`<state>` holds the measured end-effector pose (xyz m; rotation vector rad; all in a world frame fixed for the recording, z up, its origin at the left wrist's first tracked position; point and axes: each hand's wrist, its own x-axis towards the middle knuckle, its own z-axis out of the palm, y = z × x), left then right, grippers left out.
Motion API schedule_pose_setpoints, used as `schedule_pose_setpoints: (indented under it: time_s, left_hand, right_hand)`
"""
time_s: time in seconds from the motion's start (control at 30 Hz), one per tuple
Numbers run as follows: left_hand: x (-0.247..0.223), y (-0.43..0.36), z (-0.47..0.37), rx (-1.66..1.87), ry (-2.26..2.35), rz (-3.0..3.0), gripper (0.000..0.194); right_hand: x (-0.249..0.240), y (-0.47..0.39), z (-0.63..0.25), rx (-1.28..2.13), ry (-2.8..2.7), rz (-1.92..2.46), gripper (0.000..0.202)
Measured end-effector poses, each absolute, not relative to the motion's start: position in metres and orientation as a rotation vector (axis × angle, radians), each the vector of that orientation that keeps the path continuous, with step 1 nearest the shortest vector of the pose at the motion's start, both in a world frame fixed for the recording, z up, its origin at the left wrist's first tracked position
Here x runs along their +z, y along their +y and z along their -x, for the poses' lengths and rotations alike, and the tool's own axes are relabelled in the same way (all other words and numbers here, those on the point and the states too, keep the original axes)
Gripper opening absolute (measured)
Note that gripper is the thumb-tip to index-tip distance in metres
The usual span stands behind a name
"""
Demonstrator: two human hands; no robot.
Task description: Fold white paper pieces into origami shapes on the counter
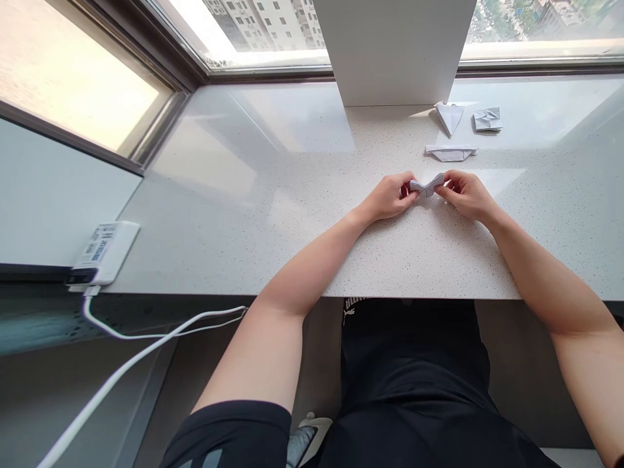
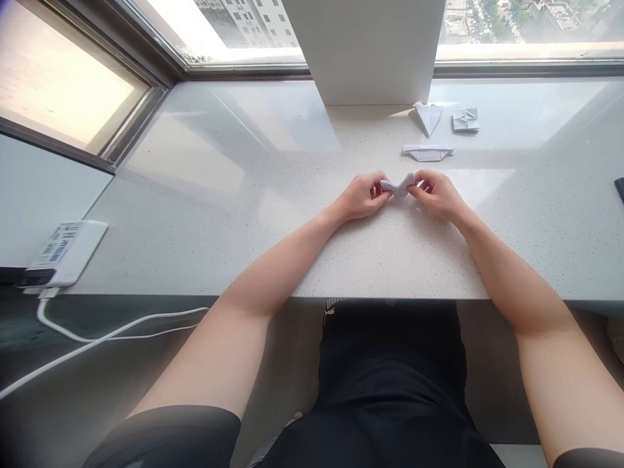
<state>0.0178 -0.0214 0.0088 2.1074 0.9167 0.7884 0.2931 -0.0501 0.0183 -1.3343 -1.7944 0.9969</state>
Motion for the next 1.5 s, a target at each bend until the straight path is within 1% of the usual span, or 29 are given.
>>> schedule_pose_setpoints:
  time_s: [0.07, 0.17, 0.33, 0.47, 0.63, 0.77, 0.93, 1.1, 1.23, 1.5]
  left_hand:
    - [0.008, -0.021, -0.018, 0.803, 0.908, -2.102, 0.011]
    - [0.007, -0.020, -0.019, 0.808, 0.895, -2.097, 0.013]
    - [0.009, -0.021, -0.017, 0.770, 0.920, -2.100, 0.010]
    - [0.013, -0.022, -0.016, 0.744, 0.938, -2.099, 0.009]
    - [0.015, -0.022, -0.017, 0.731, 0.940, -2.098, 0.010]
    - [0.013, -0.021, -0.018, 0.724, 0.928, -2.099, 0.008]
    - [0.011, -0.021, -0.017, 0.734, 0.915, -2.108, 0.007]
    - [0.011, -0.021, -0.016, 0.736, 0.911, -2.106, 0.007]
    - [0.011, -0.021, -0.016, 0.734, 0.930, -2.106, 0.008]
    - [0.011, -0.021, -0.016, 0.741, 0.935, -2.107, 0.009]
  right_hand:
    - [0.018, -0.050, -0.293, 1.008, -1.780, 1.333, 0.065]
    - [0.019, -0.048, -0.296, 0.992, -1.767, 1.333, 0.058]
    - [0.029, -0.036, -0.321, 0.848, -1.701, 1.431, 0.037]
    - [0.040, -0.023, -0.357, 0.721, -1.507, 1.598, 0.016]
    - [0.045, -0.015, -0.390, 0.459, -1.315, 1.859, 0.025]
    - [0.044, -0.005, -0.395, 0.451, -1.192, 1.947, 0.030]
    - [0.037, 0.012, -0.397, 0.413, -1.145, 1.898, 0.035]
    - [0.039, 0.012, -0.393, 0.461, -1.369, 1.708, 0.032]
    - [0.049, 0.005, -0.380, 0.578, -1.507, 1.640, 0.037]
    - [0.048, 0.003, -0.375, 0.371, -1.455, 1.751, 0.037]
